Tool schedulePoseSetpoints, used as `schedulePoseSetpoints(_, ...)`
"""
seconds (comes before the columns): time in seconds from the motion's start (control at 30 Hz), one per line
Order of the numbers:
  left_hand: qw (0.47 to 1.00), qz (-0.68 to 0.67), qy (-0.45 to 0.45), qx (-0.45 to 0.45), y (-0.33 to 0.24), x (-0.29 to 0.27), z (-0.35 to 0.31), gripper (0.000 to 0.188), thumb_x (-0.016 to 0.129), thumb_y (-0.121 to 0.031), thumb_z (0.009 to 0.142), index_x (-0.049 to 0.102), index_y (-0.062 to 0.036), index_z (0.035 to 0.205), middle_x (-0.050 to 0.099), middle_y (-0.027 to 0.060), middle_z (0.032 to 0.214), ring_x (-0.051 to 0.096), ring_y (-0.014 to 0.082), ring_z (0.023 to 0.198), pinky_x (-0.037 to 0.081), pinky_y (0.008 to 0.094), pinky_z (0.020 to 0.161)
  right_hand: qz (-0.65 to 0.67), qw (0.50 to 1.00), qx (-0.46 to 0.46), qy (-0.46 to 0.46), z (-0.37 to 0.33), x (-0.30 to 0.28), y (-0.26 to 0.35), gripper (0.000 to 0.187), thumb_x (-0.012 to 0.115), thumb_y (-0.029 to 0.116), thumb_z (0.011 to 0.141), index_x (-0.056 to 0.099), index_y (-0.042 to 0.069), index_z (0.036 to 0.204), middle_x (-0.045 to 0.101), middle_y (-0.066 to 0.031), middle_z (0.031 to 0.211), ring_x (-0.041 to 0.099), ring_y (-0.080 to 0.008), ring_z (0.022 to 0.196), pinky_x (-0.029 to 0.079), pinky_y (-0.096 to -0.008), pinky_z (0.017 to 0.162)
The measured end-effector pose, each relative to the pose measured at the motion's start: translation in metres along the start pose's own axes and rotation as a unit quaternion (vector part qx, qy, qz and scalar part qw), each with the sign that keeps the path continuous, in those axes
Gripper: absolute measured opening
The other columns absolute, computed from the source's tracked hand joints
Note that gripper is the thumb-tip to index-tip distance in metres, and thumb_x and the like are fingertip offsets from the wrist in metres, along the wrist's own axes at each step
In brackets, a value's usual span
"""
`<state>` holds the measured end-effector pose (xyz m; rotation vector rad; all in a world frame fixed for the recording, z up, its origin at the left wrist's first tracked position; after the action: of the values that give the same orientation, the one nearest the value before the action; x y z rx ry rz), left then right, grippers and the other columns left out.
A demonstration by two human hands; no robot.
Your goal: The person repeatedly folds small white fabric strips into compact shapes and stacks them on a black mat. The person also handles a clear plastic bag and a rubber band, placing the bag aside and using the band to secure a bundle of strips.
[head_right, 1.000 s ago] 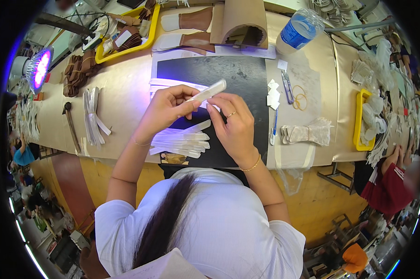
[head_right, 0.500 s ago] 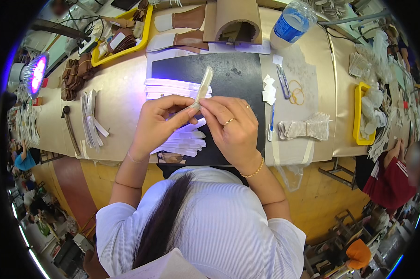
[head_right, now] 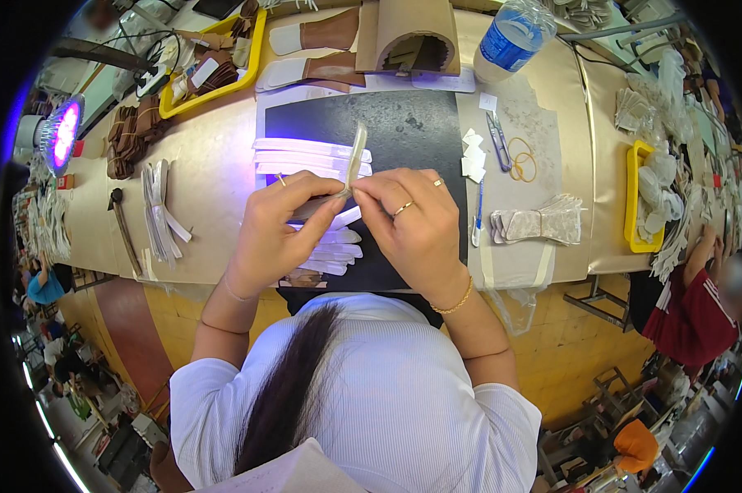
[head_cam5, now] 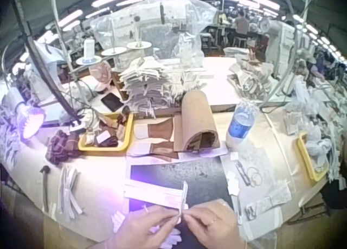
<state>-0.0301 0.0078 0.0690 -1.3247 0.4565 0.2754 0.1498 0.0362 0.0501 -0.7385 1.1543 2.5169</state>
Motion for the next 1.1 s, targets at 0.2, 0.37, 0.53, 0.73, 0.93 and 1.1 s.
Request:
schedulePoseSetpoints(0.2,0.971,-0.155,0.073,-0.169,0.01,-0.011,0.001,0.021,0.069,-0.009,0.092,0.069,0.0002,0.111,0.068,0.0038,0.084,0.057,0.0062,0.07,0.045,0.0223,0.058,0.263,0.936,0.23,0.042,-0.011,-0.005,-0.015,0.008,0.069,0.003,0.089,0.066,0.001,0.096,0.065,-0.005,0.084,0.06,-0.0116,0.075,0.046,-0.0243,0.07)
schedulePoseSetpoints(0.37,0.955,-0.142,0.152,-0.211,0.041,-0.02,0.001,0.021,0.066,-0.014,0.094,0.069,-0.0025,0.112,0.068,0.0035,0.086,0.056,0.0061,0.068,0.044,0.0229,0.058,0.353,0.889,0.289,-0.044,-0.032,-0.033,-0.029,0.007,0.065,0.006,0.095,0.065,-0.001,0.098,0.062,-0.0018,0.089,0.057,-0.0069,0.08,0.046,-0.0219,0.073)
schedulePoseSetpoints(0.53,0.962,0.128,0.177,-0.163,0.1,-0.016,-0.01,0.017,0.066,-0.012,0.09,0.07,-0.0026,0.104,0.067,0.0104,0.086,0.061,0.0218,0.074,0.048,0.0331,0.067,0.366,0.876,0.296,-0.104,-0.092,-0.112,-0.051,0.007,0.063,0.006,0.095,0.063,0.0,0.096,0.062,-0.0042,0.088,0.06,-0.0118,0.079,0.049,-0.0248,0.074)
schedulePoseSetpoints(0.73,0.951,0.188,0.202,-0.142,0.099,-0.015,-0.017,0.013,0.066,-0.01,0.087,0.069,-0.0016,0.096,0.064,0.0155,0.087,0.062,0.0337,0.085,0.049,0.0413,0.078,0.267,0.794,0.535,-0.112,-0.237,-0.182,-0.079,0.013,0.064,0.013,0.095,0.065,0.001,0.097,0.067,-0.006,0.088,0.064,-0.0124,0.081,0.05,-0.0259,0.076)
schedulePoseSetpoints(0.93,0.942,0.227,0.2,-0.144,0.094,-0.011,-0.012,0.014,0.069,-0.01,0.086,0.069,-0.0008,0.097,0.062,0.0148,0.093,0.06,0.0326,0.09,0.047,0.0404,0.081,0.026,0.708,0.699,-0.095,-0.317,-0.156,-0.112,0.017,0.067,0.014,0.093,0.065,-0.002,0.098,0.07,-0.0081,0.088,0.067,-0.0145,0.071,0.053,-0.0278,0.066)
schedulePoseSetpoints(1.1,0.967,0.212,0.104,-0.098,0.106,-0.011,-0.002,0.022,0.073,-0.015,0.085,0.069,-0.0025,0.103,0.062,0.0123,0.096,0.059,0.0303,0.095,0.046,0.0397,0.085,-0.216,0.742,0.63,-0.07,-0.33,-0.155,-0.119,0.029,0.067,0.023,0.094,0.066,-0.004,0.083,0.069,-0.0153,0.075,0.068,-0.0204,0.065,0.052,-0.0322,0.06)
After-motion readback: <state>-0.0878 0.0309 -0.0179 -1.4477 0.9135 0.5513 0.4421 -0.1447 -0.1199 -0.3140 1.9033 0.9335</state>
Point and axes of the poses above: each hand's wrist, its own z-axis towards the middle knuckle, its own x-axis out of the palm, y = z × x, the point moved 1 cm from there along z, towards the middle knuckle
